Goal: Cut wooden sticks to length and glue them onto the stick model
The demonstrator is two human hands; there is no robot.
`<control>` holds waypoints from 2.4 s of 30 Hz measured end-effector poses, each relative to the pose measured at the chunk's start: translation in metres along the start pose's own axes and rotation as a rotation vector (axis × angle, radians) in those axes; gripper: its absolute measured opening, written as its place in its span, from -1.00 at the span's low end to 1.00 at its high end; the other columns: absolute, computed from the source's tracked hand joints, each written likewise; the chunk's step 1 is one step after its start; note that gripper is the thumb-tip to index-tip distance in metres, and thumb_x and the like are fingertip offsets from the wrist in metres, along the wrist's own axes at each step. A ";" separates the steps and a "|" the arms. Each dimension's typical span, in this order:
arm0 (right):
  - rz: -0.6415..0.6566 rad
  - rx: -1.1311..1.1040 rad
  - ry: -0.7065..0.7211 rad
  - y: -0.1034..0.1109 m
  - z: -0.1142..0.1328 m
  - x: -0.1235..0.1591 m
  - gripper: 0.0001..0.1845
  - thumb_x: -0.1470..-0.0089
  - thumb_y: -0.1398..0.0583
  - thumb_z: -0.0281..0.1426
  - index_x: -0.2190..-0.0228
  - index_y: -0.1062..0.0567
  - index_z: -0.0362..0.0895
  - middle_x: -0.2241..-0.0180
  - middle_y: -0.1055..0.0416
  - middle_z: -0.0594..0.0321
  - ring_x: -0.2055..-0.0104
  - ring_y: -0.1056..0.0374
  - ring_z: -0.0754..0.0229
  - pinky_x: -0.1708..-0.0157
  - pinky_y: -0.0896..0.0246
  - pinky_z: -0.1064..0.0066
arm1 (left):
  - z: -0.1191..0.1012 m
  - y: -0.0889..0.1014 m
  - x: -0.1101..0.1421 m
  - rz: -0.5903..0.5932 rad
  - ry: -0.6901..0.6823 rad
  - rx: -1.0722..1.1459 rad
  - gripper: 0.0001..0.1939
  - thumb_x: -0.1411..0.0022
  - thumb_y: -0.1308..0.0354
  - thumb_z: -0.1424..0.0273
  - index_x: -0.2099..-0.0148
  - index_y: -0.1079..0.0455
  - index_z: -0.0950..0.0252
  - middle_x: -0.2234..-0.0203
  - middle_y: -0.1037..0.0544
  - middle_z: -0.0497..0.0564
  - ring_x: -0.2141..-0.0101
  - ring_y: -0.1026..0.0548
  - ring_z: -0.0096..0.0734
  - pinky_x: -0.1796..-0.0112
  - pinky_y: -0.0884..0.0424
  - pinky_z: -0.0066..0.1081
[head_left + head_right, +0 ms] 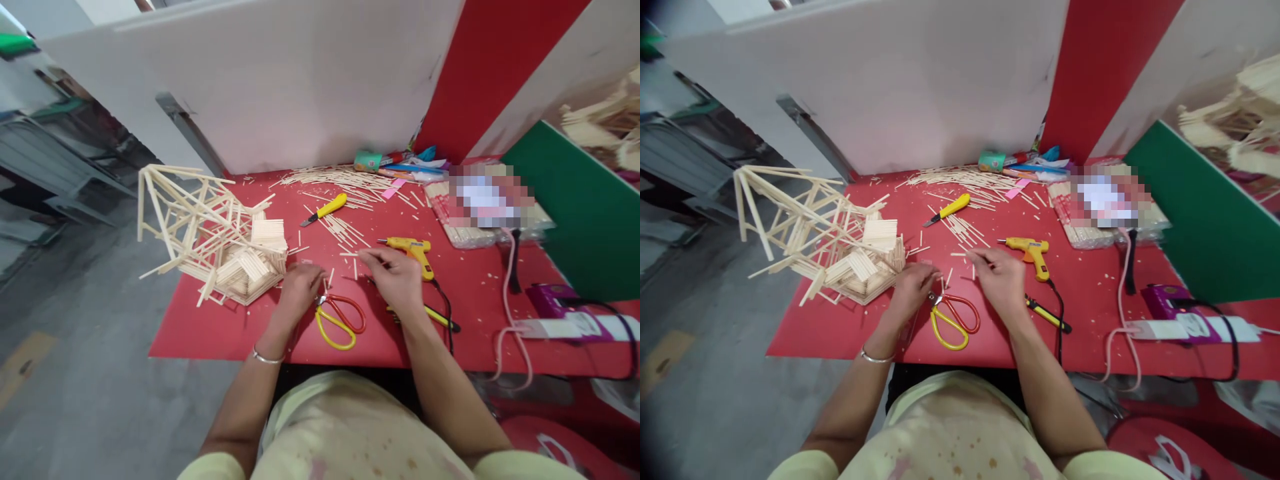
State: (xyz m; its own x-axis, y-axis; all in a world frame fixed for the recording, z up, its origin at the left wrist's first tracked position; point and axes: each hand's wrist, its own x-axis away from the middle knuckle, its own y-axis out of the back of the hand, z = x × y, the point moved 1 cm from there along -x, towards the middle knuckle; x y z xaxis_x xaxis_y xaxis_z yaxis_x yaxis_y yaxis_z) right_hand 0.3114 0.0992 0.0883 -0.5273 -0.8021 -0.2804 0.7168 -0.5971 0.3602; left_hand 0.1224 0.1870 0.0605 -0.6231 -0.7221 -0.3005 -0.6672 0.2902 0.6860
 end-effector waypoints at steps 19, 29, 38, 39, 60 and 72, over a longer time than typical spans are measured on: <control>0.463 0.437 0.171 -0.013 0.004 0.087 -0.60 -0.21 -0.14 -0.38 -0.07 -0.48 -0.12 0.08 -0.52 0.04 0.02 -0.40 0.00 0.00 -0.32 0.21 | -0.029 0.003 0.054 -0.125 0.434 0.680 -0.80 -0.31 -0.18 0.24 0.17 -0.46 0.27 0.47 -0.60 -0.04 0.50 -0.55 -0.44 0.46 -0.49 -0.47; 0.702 0.872 0.141 -0.033 0.014 0.086 -0.22 0.00 -0.17 -0.54 -0.28 -0.24 -0.17 0.13 -0.52 -0.06 0.08 -0.40 -0.09 0.17 -0.29 0.24 | -0.019 0.018 0.068 -0.305 0.330 0.551 -0.90 -0.25 -0.27 0.34 0.25 -0.51 0.27 0.37 -0.58 -0.01 0.32 -0.54 -0.41 0.23 -0.48 -0.42; 0.471 0.459 0.045 -0.003 0.008 0.086 -0.19 -0.01 -0.30 -0.10 -0.24 -0.27 -0.11 0.20 -0.51 0.09 0.15 -0.42 -0.04 0.15 -0.33 0.20 | -0.017 0.017 0.067 -0.327 0.310 0.396 -0.88 -0.25 -0.23 0.38 0.16 -0.54 0.25 0.31 -0.59 0.02 0.27 -0.54 -0.33 0.20 -0.48 -0.36; 0.458 0.437 0.059 -0.002 0.008 0.086 -0.21 -0.01 -0.29 -0.11 -0.21 -0.30 -0.13 0.15 -0.49 0.05 0.11 -0.41 -0.06 0.10 -0.33 0.17 | -0.017 0.017 0.066 -0.320 0.287 0.380 -0.88 -0.26 -0.21 0.40 0.17 -0.54 0.24 0.30 -0.59 0.02 0.25 -0.54 -0.32 0.18 -0.47 -0.35; 0.554 0.593 0.105 0.001 0.019 0.083 -0.32 -0.10 -0.26 0.02 -0.19 -0.37 0.06 0.14 -0.50 0.14 0.17 -0.49 0.02 0.32 -0.25 0.36 | -0.021 0.020 0.057 -0.193 0.061 0.203 -0.82 -0.30 -0.12 0.49 0.24 -0.55 0.21 0.34 -0.57 0.00 0.27 -0.52 -0.33 0.23 -0.44 -0.35; 0.537 0.498 0.116 -0.001 0.011 0.090 -0.47 -0.19 -0.20 -0.02 -0.08 -0.47 -0.04 0.32 -0.53 0.21 0.33 -0.47 0.15 0.31 -0.21 0.40 | -0.010 0.020 0.062 -0.155 -0.048 0.262 -0.78 -0.31 -0.09 0.56 0.21 -0.57 0.26 0.43 -0.44 -0.02 0.39 -0.43 -0.43 0.36 -0.34 -0.42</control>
State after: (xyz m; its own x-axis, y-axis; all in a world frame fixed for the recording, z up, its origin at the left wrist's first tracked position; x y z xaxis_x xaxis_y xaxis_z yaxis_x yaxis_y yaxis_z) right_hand 0.2582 0.0280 0.0722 -0.0911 -0.9953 -0.0342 0.5560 -0.0793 0.8274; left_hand 0.0744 0.1417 0.0624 -0.5198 -0.7420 -0.4233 -0.8345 0.3351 0.4373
